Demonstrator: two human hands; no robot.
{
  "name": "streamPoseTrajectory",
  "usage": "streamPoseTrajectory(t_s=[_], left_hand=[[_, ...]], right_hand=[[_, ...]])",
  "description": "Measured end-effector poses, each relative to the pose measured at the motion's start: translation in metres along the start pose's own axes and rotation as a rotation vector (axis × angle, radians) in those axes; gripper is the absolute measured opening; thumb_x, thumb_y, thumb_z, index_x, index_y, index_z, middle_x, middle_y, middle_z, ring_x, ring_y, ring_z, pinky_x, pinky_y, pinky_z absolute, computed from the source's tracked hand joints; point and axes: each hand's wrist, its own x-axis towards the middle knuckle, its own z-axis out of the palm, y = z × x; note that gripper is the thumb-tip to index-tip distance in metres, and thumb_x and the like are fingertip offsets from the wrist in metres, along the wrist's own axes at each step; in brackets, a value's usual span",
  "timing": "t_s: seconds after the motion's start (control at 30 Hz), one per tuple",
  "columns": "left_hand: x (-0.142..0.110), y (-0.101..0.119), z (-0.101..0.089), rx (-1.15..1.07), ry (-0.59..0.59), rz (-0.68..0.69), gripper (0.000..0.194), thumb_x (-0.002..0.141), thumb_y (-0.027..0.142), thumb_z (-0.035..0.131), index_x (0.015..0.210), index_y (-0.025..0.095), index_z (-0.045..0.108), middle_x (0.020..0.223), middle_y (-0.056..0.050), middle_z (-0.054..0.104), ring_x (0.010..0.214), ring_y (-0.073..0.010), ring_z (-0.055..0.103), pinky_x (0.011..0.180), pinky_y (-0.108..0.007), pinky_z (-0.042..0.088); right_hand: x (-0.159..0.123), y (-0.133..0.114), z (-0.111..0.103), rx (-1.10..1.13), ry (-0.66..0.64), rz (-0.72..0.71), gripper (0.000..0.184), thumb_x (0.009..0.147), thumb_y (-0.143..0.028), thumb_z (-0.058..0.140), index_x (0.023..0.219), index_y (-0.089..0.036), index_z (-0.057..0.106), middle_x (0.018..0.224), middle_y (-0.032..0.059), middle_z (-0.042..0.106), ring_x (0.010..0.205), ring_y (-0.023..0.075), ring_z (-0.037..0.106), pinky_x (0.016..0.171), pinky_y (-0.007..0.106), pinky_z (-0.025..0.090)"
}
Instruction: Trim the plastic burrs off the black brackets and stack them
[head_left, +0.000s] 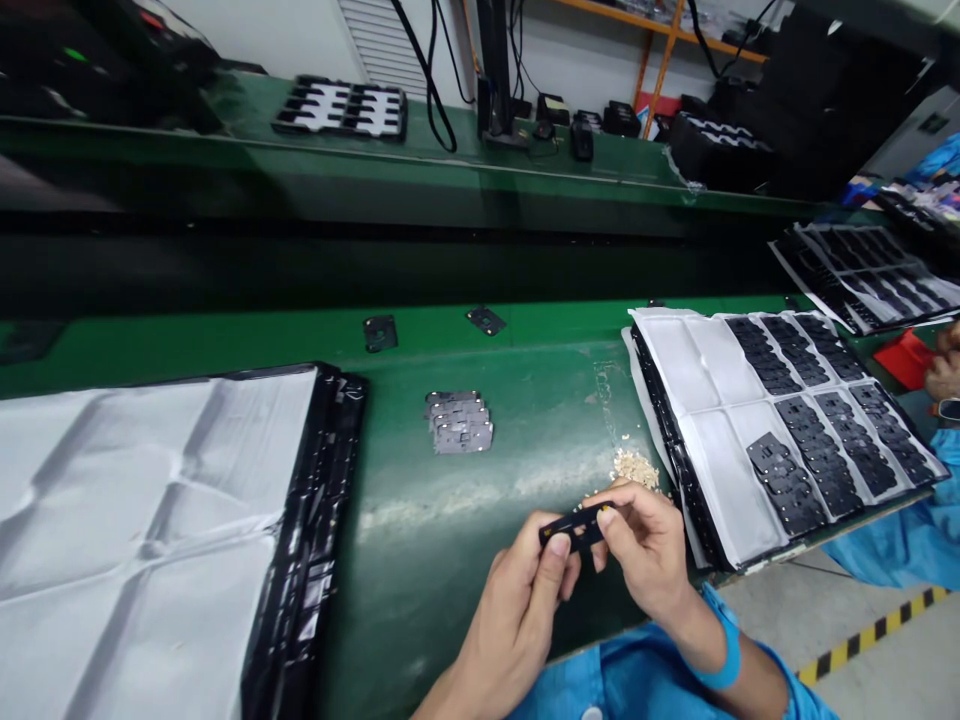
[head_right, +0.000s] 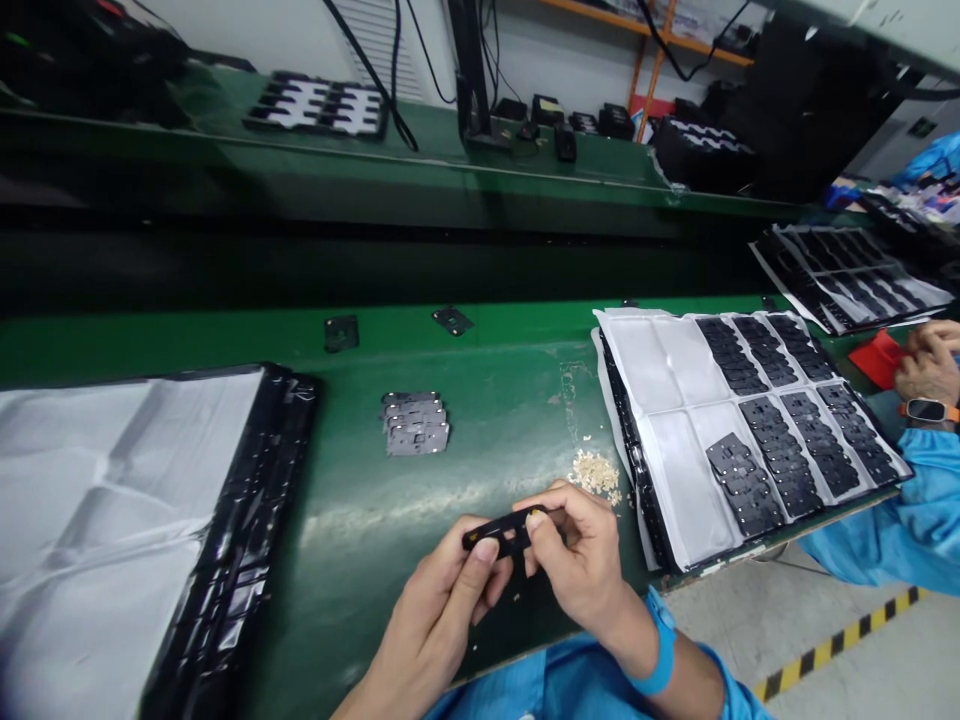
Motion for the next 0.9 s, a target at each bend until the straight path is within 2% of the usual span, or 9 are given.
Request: streamPoseTrajectory(t_s=[0.13, 0.37, 0.5, 0.7, 0.9], left_hand=[[-0.002, -0.001, -0.001, -0.008, -0.014, -0.014, 0.035, 0.112, 0.043, 0.039, 0.091, 0.022, 0.058, 0.067, 0.005, 0.053, 0.057, -0.0123, 0.049, 0.060, -0.024, 0.041], [0.000, 0.000, -0.001, 0.009, -0.065, -0.017, 0.033, 0.112, 0.043, 0.038, 0.095, 0.022, 0.058, 0.069, 0.005, 0.054, 0.058, -0.0128, 0.048, 0.059, -0.025, 0.038], [-0.001, -0.001, -0.004, -0.034, -0.102, -0.031, 0.036, 0.112, 0.043, 0.035, 0.094, 0.021, 0.058, 0.069, 0.005, 0.054, 0.059, -0.0129, 0.048, 0.060, -0.025, 0.039], [0.003, -0.012, -0.005, -0.117, -0.014, -0.076, 0.041, 0.112, 0.045, 0.034, 0.082, 0.022, 0.050, 0.062, 0.006, 0.049, 0.054, -0.0122, 0.044, 0.057, -0.025, 0.037], [0.003, -0.016, -0.005, -0.106, -0.016, -0.017, 0.048, 0.112, 0.050, 0.031, 0.079, 0.021, 0.050, 0.060, 0.005, 0.049, 0.052, -0.0119, 0.044, 0.056, -0.026, 0.035]], right_hand=[[-0.001, 0.001, -0.001, 0.005, -0.023, 0.026, 0.014, 0.105, -0.026, 0.062, 0.101, -0.021, 0.074, 0.075, -0.0033, 0.063, 0.049, 0.0081, 0.065, 0.051, 0.020, 0.049], [-0.001, 0.003, 0.004, 0.050, 0.054, 0.064, 0.018, 0.103, -0.031, 0.064, 0.089, -0.020, 0.068, 0.065, -0.0042, 0.064, 0.041, 0.0077, 0.059, 0.043, 0.018, 0.043], [-0.002, 0.000, 0.006, 0.037, 0.081, 0.108, 0.020, 0.102, -0.031, 0.064, 0.086, -0.020, 0.066, 0.058, -0.0059, 0.059, 0.037, 0.0082, 0.056, 0.040, 0.018, 0.042], [-0.006, -0.003, 0.006, -0.103, 0.026, 0.044, 0.015, 0.102, -0.023, 0.062, 0.091, -0.020, 0.070, 0.071, -0.0042, 0.059, 0.047, 0.0098, 0.064, 0.049, 0.021, 0.051], [-0.007, 0.001, 0.007, -0.107, 0.032, 0.066, 0.013, 0.104, -0.023, 0.060, 0.097, -0.021, 0.072, 0.069, -0.0047, 0.060, 0.046, 0.0090, 0.064, 0.046, 0.019, 0.048]])
